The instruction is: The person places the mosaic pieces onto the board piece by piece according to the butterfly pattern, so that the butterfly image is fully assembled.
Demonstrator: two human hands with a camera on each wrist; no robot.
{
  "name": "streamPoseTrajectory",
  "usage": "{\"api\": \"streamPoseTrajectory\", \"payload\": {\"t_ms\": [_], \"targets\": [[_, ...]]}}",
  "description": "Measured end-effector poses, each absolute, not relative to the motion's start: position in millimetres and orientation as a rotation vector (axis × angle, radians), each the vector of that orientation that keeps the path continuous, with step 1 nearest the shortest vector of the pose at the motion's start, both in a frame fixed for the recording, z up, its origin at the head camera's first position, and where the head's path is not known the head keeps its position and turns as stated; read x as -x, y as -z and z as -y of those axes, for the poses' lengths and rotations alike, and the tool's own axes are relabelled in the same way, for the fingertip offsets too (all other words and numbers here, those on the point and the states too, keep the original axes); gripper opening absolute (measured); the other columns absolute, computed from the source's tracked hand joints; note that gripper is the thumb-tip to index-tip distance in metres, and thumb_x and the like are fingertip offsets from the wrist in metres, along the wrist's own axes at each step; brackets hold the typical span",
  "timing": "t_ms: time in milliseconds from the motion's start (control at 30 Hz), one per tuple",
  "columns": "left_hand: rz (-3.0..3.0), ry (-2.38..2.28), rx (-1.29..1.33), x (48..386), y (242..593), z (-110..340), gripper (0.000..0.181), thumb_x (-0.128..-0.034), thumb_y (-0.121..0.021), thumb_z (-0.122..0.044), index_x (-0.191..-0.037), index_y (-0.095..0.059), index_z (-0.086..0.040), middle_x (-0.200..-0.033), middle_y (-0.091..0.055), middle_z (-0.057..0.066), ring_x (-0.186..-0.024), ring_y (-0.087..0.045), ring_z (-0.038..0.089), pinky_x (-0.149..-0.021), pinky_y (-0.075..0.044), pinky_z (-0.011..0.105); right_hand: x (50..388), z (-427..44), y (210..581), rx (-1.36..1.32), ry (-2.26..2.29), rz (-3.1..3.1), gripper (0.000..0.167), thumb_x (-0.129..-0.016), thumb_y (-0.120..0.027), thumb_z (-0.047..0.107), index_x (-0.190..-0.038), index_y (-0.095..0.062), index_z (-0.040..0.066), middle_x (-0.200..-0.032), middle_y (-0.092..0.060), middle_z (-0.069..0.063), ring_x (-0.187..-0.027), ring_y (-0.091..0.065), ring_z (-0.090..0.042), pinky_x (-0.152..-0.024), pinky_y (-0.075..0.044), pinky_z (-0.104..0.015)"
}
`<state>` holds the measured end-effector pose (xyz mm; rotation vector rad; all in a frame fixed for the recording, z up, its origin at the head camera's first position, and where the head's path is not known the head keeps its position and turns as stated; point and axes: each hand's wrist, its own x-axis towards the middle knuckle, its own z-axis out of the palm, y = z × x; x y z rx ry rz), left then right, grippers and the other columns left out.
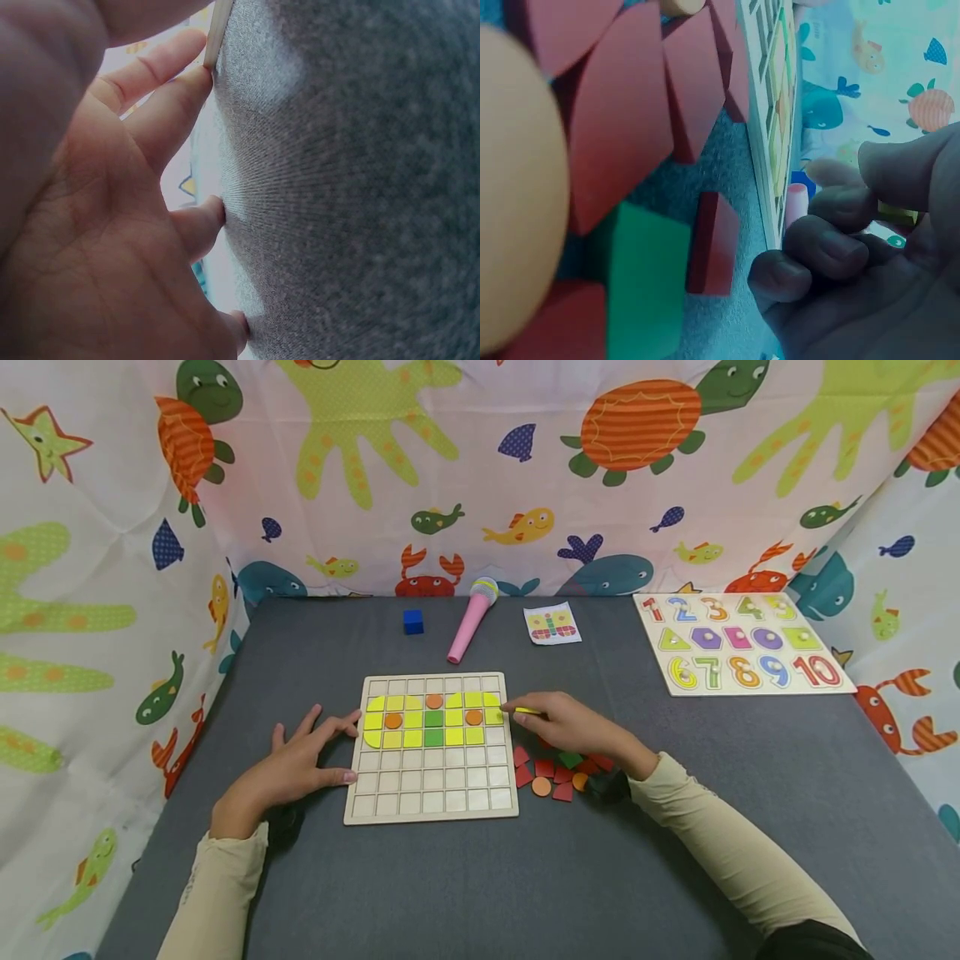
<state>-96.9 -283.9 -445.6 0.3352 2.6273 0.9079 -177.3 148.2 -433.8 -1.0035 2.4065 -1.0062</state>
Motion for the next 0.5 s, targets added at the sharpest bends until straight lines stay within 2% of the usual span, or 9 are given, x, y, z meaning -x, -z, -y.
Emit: {"api": "streamPoseTrajectory", "payload": {"t_ms": [67,133,200,267,367,500], "targets": [[-2.626,-0.909,-0.339,97.0,445.5,284.0,0.060,-0.0919,-0.087,-0.036,-0.137,-0.054,-0.014,-0.176,-0.024,0.014,-0.158,0.007,0.056,-0.109,0.022,0.081,176.7,-148.0,432.8,0.973,1.001,-2.405,0.038,-0.112,-0.058,0.014,-0.148,-0.063,0.002,-0.106,-0.074,-0.008,-0.082,-0.059,-0.019,-0.080,-0.050,-0.037],[-2.624,-0.909,-0.338,97.0,445.4,284.0,0.060,-0.0920,-0.087,-0.036,-0.137,-0.054,-0.014,-0.176,-0.024,0.014,-0.158,0.007,0.056,-0.109,0.022,0.081,177.4,-148.4,432.9,0.942,1.001,-2.405,0.038,-0.111,-0.060,0.015,-0.147,-0.064,0.003,-0.080,-0.063,-0.002,-0.068,-0.053,-0.016,-0.069,-0.045,-0.034],[-2.621,-0.911,-0.335,97.2,445.0,283.7,0.060,-0.0920,-0.087,-0.036,-0.137,-0.054,-0.014,-0.176,-0.023,0.015,-0.158,0.008,0.056,-0.109,0.022,0.081,178.6,-149.3,432.9,0.908,1.012,-2.396,0.035,-0.110,-0.062,0.015,-0.143,-0.067,0.003,-0.068,-0.051,0.003,-0.058,-0.048,-0.015,-0.062,-0.040,-0.032],[-2.619,-0.910,-0.331,97.2,444.7,283.6,0.060,-0.0920,-0.087,-0.036,-0.137,-0.054,-0.014,-0.176,-0.023,0.015,-0.158,0.008,0.056,-0.110,0.022,0.080,179.4,-150.3,432.4,0.885,1.016,-2.386,0.031,-0.109,-0.063,0.014,-0.137,-0.068,0.002,-0.066,-0.055,0.005,-0.057,-0.050,-0.015,-0.059,-0.040,-0.031],[-2.616,-0.912,-0.324,97.2,444.3,283.6,0.060,-0.0918,-0.087,-0.035,-0.137,-0.054,-0.014,-0.176,-0.023,0.016,-0.158,0.008,0.056,-0.110,0.022,0.080,180.7,-151.9,431.6,0.874,1.014,-2.360,0.024,-0.108,-0.065,0.011,-0.130,-0.062,0.000,-0.070,-0.064,0.001,-0.060,-0.056,-0.016,-0.059,-0.042,-0.030],[-2.620,-0.908,-0.326,96.9,444.0,283.9,0.061,-0.0914,-0.087,-0.036,-0.137,-0.054,-0.014,-0.176,-0.023,0.017,-0.158,0.008,0.056,-0.110,0.022,0.080,182.1,-153.0,430.8,0.881,0.986,-2.339,0.017,-0.107,-0.067,0.008,-0.119,-0.056,0.003,-0.069,-0.067,-0.001,-0.059,-0.056,-0.016,-0.060,-0.042,-0.030]]}}
